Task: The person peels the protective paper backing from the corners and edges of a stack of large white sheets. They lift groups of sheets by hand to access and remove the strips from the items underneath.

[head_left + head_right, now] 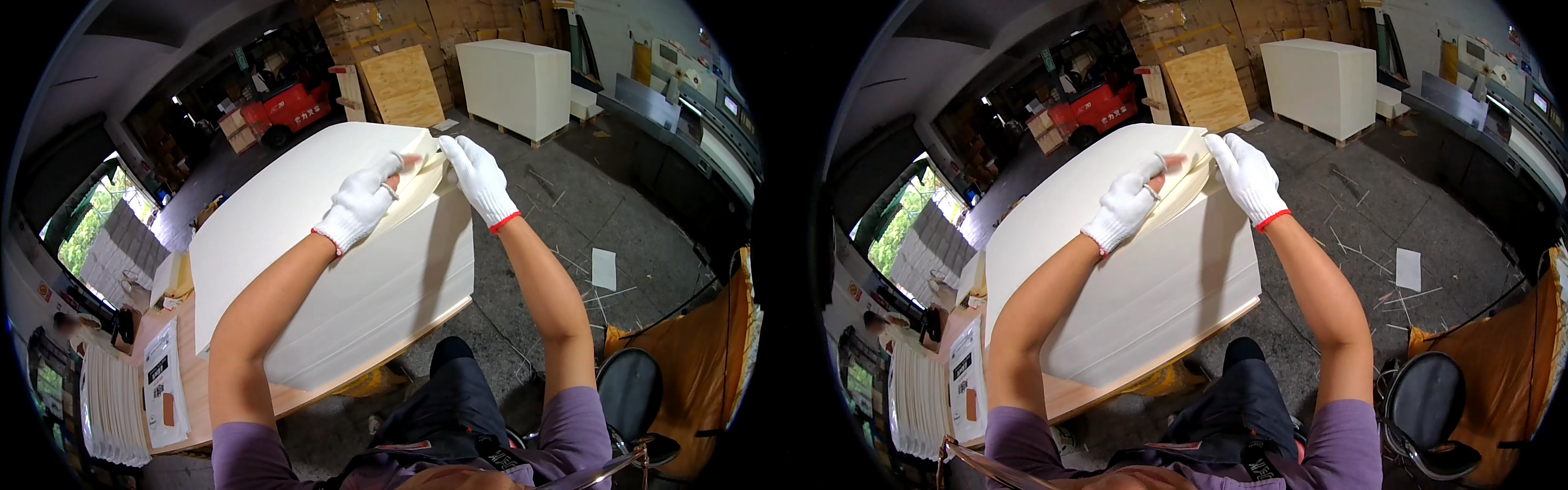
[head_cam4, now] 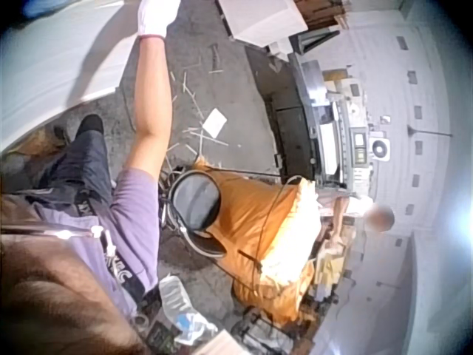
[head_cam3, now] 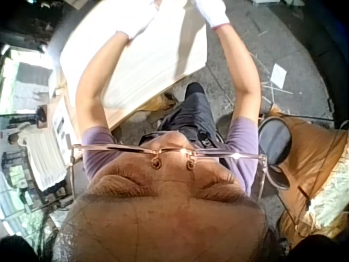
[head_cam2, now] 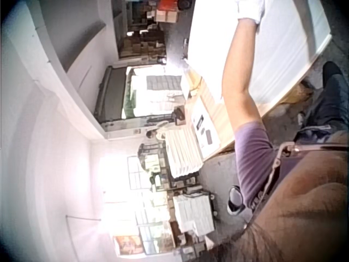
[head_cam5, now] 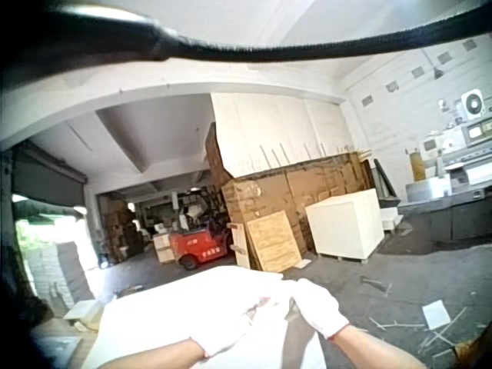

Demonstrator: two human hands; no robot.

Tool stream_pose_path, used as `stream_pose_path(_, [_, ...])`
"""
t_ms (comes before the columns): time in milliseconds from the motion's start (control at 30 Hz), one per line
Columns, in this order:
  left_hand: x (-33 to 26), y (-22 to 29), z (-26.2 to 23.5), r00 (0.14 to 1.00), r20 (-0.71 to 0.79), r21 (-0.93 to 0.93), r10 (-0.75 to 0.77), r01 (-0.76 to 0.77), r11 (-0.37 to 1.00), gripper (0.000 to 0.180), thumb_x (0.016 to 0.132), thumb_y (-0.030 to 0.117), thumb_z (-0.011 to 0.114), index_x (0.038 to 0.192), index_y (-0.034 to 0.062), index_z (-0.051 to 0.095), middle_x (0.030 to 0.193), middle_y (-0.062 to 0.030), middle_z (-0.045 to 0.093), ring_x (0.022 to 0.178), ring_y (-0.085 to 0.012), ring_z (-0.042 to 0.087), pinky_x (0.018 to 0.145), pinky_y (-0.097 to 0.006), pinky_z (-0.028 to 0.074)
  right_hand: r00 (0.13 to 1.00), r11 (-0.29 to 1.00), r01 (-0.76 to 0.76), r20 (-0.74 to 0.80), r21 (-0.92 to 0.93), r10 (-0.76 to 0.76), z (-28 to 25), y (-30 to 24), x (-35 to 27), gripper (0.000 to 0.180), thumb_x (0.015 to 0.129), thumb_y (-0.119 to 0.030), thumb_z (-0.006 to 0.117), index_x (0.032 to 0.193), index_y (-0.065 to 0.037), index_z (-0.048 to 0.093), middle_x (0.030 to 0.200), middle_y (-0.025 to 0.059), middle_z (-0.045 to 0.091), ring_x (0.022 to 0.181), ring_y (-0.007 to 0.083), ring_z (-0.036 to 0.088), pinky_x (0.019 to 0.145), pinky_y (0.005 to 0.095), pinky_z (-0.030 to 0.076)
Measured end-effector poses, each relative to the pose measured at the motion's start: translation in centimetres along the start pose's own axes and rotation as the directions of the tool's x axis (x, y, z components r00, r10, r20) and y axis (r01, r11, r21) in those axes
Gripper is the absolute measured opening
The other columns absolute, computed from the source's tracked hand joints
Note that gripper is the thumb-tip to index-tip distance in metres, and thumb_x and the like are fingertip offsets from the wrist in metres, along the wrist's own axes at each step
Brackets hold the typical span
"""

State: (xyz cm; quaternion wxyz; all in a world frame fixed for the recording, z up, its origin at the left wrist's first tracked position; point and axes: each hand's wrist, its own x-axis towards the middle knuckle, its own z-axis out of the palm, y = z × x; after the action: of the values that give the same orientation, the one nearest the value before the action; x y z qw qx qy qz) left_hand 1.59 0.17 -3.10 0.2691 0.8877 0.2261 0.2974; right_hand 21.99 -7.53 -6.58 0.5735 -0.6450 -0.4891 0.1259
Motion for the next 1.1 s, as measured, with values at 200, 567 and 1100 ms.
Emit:
stream_pose_path(200, [-0.5, 2.8, -0.1, 0.977, 0.137, 0.179, -0.161, 0.135, 0.975, 0.039, 0.094, 0.024, 0.070, 0.130, 0.0106, 0.067, 0.099, -0.0068, 0.072, 0.086, -0.0144, 0.065, 0.081, -0.030, 0.052, 0.999, 1.000, 0.021, -0.030, -0.002, -0.021, 0.0, 0.4, 0.0, 0.059, 0.101, -0.061, 0.044, 0.085, -0.005, 0.059, 0.073, 0.0092, 0.063, 0.071, 0.0243, 0.060, 0.073, 0.0375, 0.046])
stream_pose_path(567, [-0.4, 1.8, -0.1, 0.993, 0.061, 0.138, -0.102, 0.093, 0.986, 0.033, 0.100, 0.018, 0.058, 0.131, 0.0107, 0.066, 0.093, -0.0058, 0.069, 0.081, -0.0114, 0.061, 0.078, -0.028, 0.051, 1.000, 0.999, 0.008, -0.014, 0.038, -0.007, 0.2, 0.9, 0.2, 0.060, 0.101, -0.061, 0.045, 0.084, -0.005, 0.058, 0.073, 0.0091, 0.063, 0.072, 0.0245, 0.060, 0.074, 0.0376, 0.045])
stream_pose_path(1100, [-0.3, 2.5, 0.0, 0.991, 0.116, 0.261, -0.066, 0.034, 0.965, 0.035, 0.101, 0.019, 0.057, 0.136, 0.0170, 0.065, 0.091, -0.0097, 0.070, 0.081, -0.0168, 0.065, 0.079, -0.031, 0.052, 1.000, 0.999, -0.002, -0.026, 0.051, 0.003, 0.2, 0.8, 0.1, 0.060, 0.101, -0.060, 0.046, 0.082, -0.005, 0.056, 0.072, 0.0096, 0.060, 0.072, 0.0241, 0.058, 0.073, 0.0373, 0.045])
